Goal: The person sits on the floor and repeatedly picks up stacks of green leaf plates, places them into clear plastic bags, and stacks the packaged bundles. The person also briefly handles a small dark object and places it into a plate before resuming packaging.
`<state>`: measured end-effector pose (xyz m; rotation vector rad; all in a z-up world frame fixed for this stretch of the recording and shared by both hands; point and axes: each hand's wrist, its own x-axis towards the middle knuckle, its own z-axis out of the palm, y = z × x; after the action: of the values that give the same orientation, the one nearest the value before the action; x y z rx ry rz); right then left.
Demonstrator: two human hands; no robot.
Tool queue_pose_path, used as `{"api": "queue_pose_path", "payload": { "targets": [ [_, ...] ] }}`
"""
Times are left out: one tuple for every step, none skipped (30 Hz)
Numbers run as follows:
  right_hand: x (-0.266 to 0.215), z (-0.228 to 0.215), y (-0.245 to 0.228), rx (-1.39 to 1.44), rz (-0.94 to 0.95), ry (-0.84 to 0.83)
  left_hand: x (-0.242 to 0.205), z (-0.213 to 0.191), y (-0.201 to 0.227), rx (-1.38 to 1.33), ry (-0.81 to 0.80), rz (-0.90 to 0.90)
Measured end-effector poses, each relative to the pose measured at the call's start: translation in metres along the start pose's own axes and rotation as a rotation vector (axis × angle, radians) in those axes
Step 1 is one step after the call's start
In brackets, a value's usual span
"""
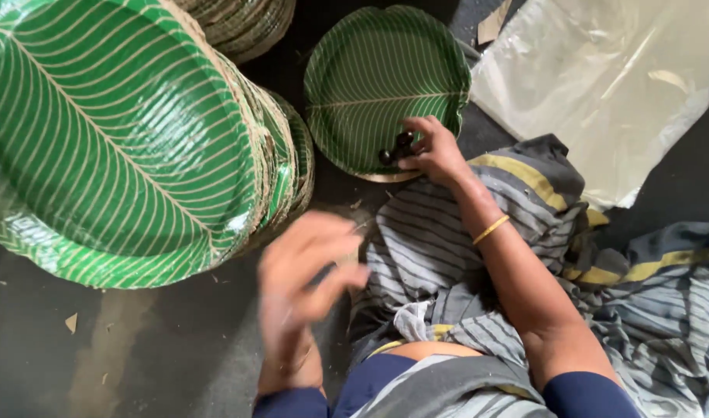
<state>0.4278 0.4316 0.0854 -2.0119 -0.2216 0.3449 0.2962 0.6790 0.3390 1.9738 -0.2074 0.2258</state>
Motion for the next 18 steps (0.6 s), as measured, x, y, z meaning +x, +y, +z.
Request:
{"api": "queue_pose_path", "payload": {
  "targets": [
    [-0.002,-0.001,0.004,0.098,0.141,-0.049,0.005,0.013,-0.020,-0.163,-0.191,-0.060],
    [0.000,0.003,0.026,0.101,0.145,-0.055,0.003,0.038,-0.057,-0.160,-0.192,-0.068],
    [0.003,0.006,0.047,0.230,0.199,-0.014,0.002,0.063,-0.093,0.002,-0.129,-0.099],
    [0.006,0.009,0.069,0.361,0.251,0.039,0.002,0.086,-0.131,0.165,-0.074,-0.120],
    [0.009,0.010,0.073,0.368,0.253,0.044,0.002,0.098,-0.156,0.168,-0.082,-0.118],
    [0.005,0.010,0.079,0.465,0.312,0.073,-0.003,0.112,-0.180,0.217,-0.043,-0.157],
    [0.001,0.010,0.085,0.561,0.372,0.102,-0.010,0.126,-0.204,0.266,-0.005,-0.195],
    [0.001,0.006,0.079,0.560,0.370,0.103,-0.013,0.133,-0.211,0.265,-0.004,-0.193],
    [0.000,0.002,0.072,0.602,0.381,0.173,-0.016,0.139,-0.217,0.286,0.025,-0.201],
    [0.002,-0.001,0.064,0.649,0.385,0.245,-0.017,0.143,-0.224,0.311,0.055,-0.204],
    [-0.003,-0.010,0.048,0.653,0.378,0.247,-0.013,0.142,-0.226,0.315,0.057,-0.196],
    [-0.015,-0.018,0.034,0.607,0.294,0.297,-0.015,0.144,-0.227,0.329,0.063,-0.187],
    [-0.027,-0.026,0.020,0.560,0.210,0.346,-0.017,0.145,-0.227,0.342,0.068,-0.179],
    [-0.038,-0.037,0.003,0.558,0.207,0.348,-0.017,0.145,-0.226,0.341,0.070,-0.175],
    [-0.050,-0.048,-0.016,0.581,0.198,0.414,-0.016,0.145,-0.223,0.370,0.072,-0.166],
    [-0.062,-0.061,-0.034,0.605,0.185,0.484,-0.012,0.145,-0.221,0.398,0.073,-0.152],
    [-0.078,-0.071,-0.031,0.605,0.177,0.490,-0.008,0.148,-0.218,0.396,0.074,-0.143],
    [-0.096,-0.079,-0.027,0.571,0.186,0.538,-0.006,0.151,-0.214,0.415,0.080,-0.120]
  ]
}}
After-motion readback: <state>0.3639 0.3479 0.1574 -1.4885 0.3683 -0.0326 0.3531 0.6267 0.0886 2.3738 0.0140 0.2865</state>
